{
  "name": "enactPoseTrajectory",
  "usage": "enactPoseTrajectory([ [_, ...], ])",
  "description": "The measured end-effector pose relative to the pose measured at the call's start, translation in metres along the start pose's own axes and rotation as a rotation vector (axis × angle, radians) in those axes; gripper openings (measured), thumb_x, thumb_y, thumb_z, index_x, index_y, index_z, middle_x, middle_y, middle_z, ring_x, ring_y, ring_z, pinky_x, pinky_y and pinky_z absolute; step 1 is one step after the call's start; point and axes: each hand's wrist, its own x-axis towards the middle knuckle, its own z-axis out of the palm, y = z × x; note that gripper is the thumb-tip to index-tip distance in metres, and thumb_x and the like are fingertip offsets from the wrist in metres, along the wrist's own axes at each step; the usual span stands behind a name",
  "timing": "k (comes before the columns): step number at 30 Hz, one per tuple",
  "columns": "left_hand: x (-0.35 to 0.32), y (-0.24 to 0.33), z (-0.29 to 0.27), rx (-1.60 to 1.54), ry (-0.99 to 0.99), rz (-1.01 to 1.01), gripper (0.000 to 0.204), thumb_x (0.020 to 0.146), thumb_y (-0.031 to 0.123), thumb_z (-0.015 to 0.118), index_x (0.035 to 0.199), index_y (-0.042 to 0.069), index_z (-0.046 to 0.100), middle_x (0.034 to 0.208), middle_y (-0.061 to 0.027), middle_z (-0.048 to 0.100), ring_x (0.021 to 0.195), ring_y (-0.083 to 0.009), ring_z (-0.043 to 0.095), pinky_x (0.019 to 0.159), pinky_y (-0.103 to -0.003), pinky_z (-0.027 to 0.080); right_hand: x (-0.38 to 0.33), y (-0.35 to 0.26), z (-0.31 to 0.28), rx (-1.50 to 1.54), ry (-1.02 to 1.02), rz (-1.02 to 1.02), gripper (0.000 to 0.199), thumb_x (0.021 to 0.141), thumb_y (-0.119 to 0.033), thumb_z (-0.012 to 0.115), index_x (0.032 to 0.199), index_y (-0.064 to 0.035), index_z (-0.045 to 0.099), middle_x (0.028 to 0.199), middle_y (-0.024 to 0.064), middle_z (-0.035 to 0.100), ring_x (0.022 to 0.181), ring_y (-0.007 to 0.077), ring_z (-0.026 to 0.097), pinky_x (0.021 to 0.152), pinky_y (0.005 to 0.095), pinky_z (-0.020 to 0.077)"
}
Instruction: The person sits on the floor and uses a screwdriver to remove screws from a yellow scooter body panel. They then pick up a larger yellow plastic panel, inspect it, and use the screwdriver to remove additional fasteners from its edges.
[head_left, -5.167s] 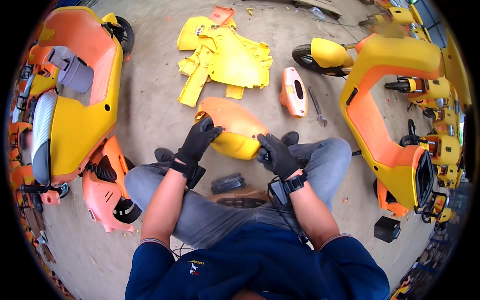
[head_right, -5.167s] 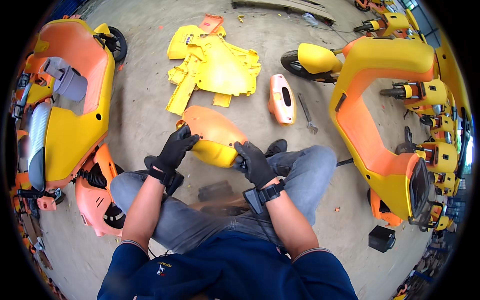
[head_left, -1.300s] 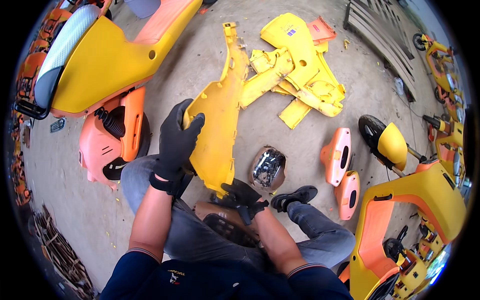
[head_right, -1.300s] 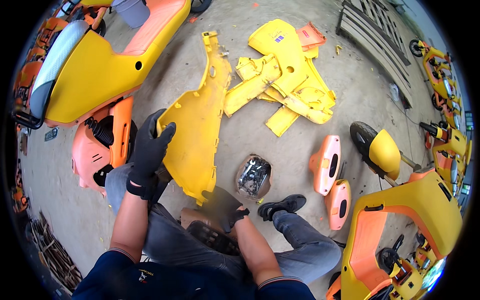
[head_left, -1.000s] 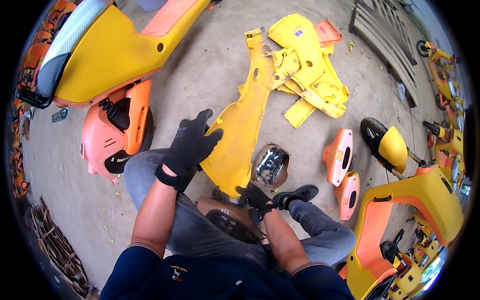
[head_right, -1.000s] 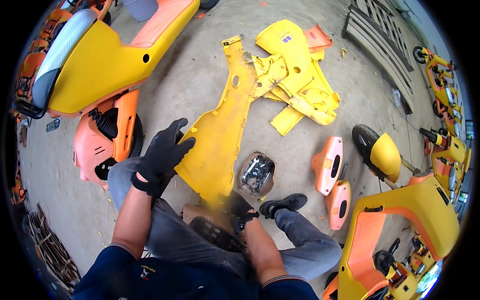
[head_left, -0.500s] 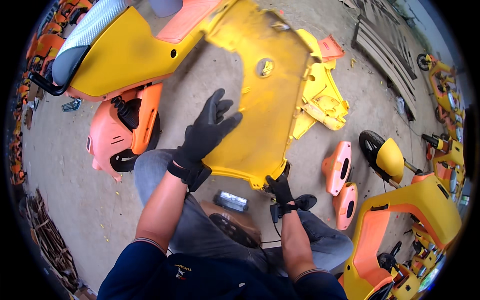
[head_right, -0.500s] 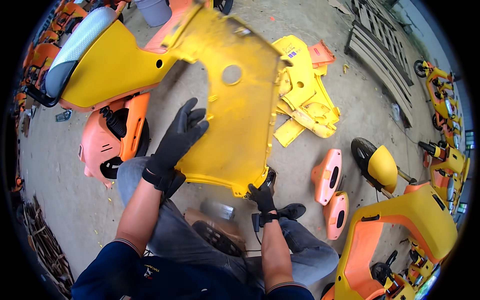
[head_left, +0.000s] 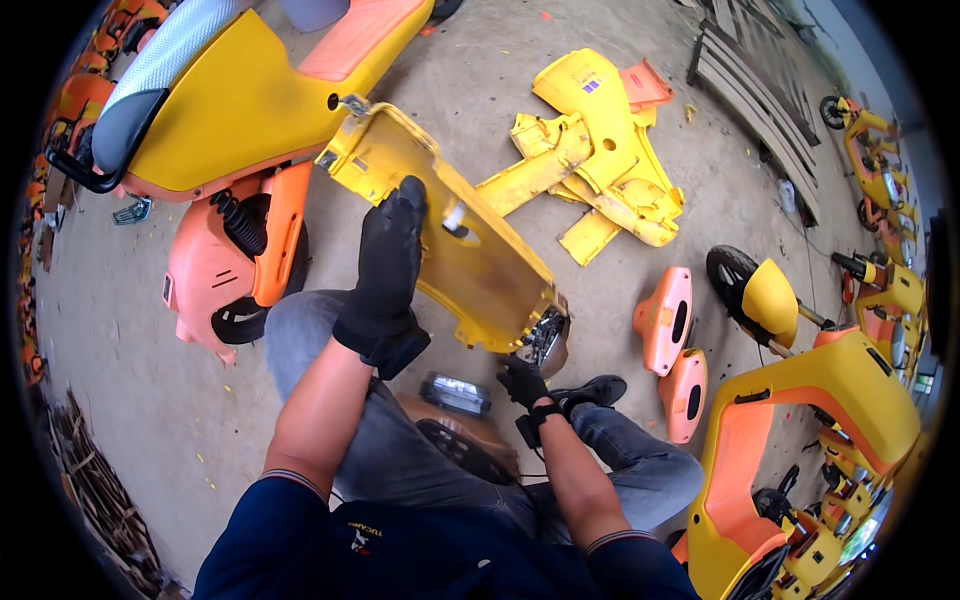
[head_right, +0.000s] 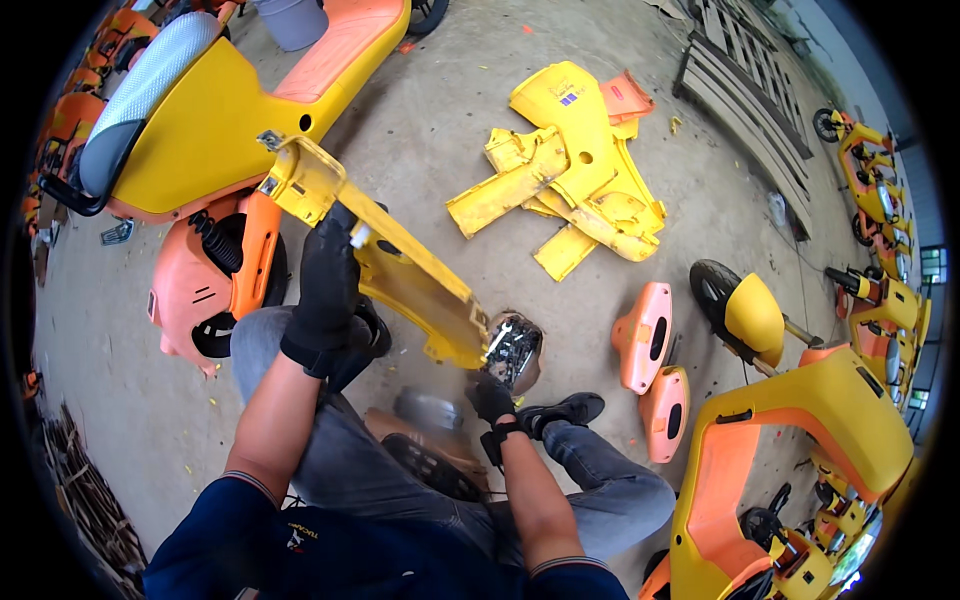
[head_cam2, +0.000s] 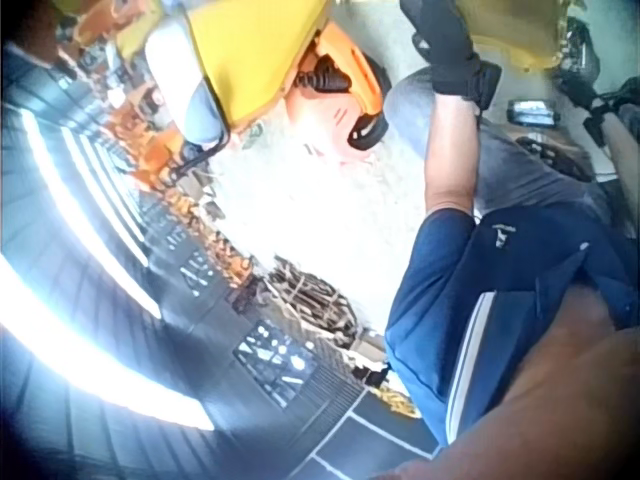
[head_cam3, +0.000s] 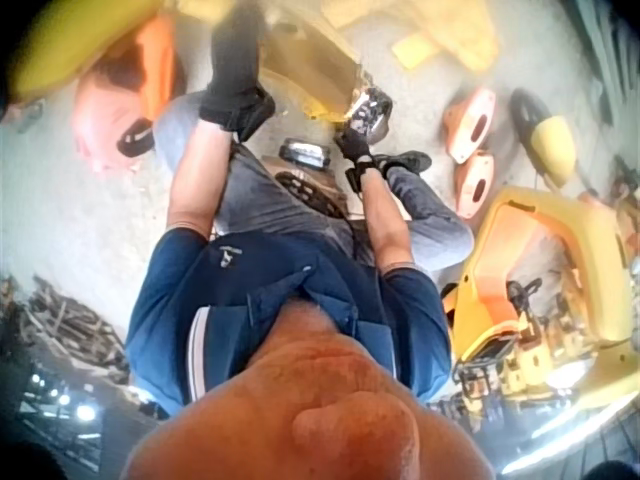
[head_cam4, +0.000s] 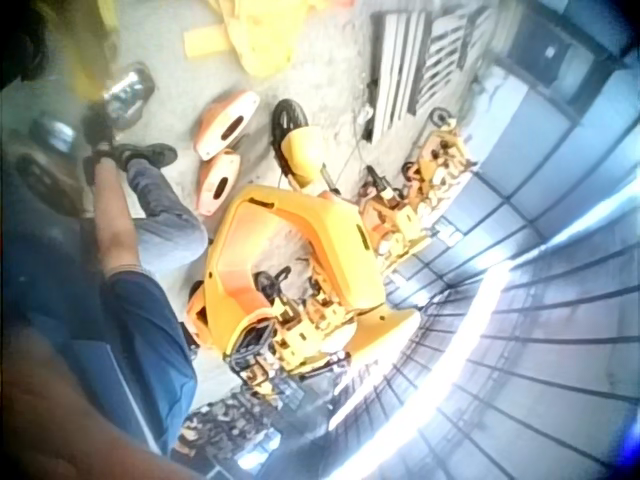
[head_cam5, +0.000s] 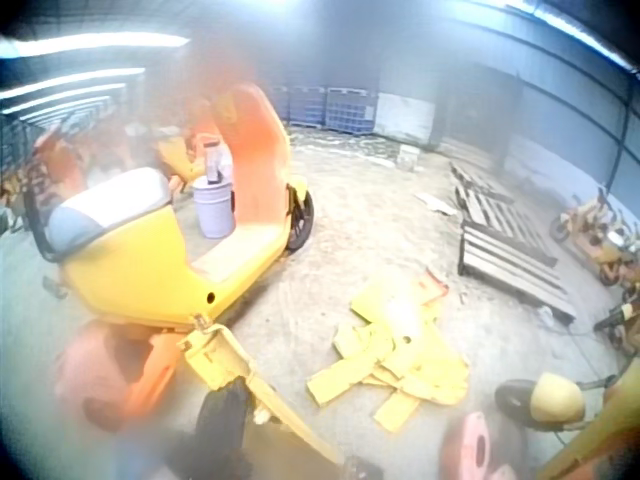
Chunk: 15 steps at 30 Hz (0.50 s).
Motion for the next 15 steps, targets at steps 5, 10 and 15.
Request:
enactPoseTrajectory([
  [5, -0.007, 0.010, 0.010, 0.154, 0.023, -0.102, 0.029, 0.099, 0.028, 0.059, 0.095, 0.000, 0.066, 0.078, -0.0050, 0.067, 0.072, -0.0092, 0.060, 0.064, -0.030, 0.048, 0.004, -0.011, -0.032, 0.362, -0.087, 0.231, 0.025, 0.091, -0.030, 0.059, 0.103, -0.0097, 0.068, 0.078, 0.0024, 0.064, 0.057, 0.0123, 0.061, 0.044, 0.0269, 0.0509],
  [10, -0.015, 0.020, 0.023, 0.185, -0.085, -0.064, 0.030, 0.095, 0.027, 0.065, 0.089, -0.002, 0.067, 0.072, -0.0050, 0.066, 0.063, -0.0091, 0.059, 0.057, -0.028, 0.045, 0.038, -0.009, -0.090, 0.113, 0.178, -0.108, 0.030, 0.097, -0.027, 0.056, 0.108, -0.0015, 0.067, 0.091, 0.0082, 0.070, 0.073, 0.0163, 0.065, 0.066, 0.0323, 0.0519],
  [15, -0.011, -0.019, 0.006, 0.685, -0.136, 0.288, 0.012, 0.094, 0.016, 0.064, 0.095, 0.004, 0.066, 0.075, -0.0066, 0.062, 0.064, -0.0166, 0.057, 0.055, -0.033, 0.045, 0.077, -0.049, -0.151, 0.684, 0.175, 0.109, 0.028, 0.099, -0.029, 0.055, 0.115, -0.0070, 0.064, 0.087, 0.0049, 0.065, 0.064, 0.0101, 0.056, 0.053, 0.0260, 0.0494],
])
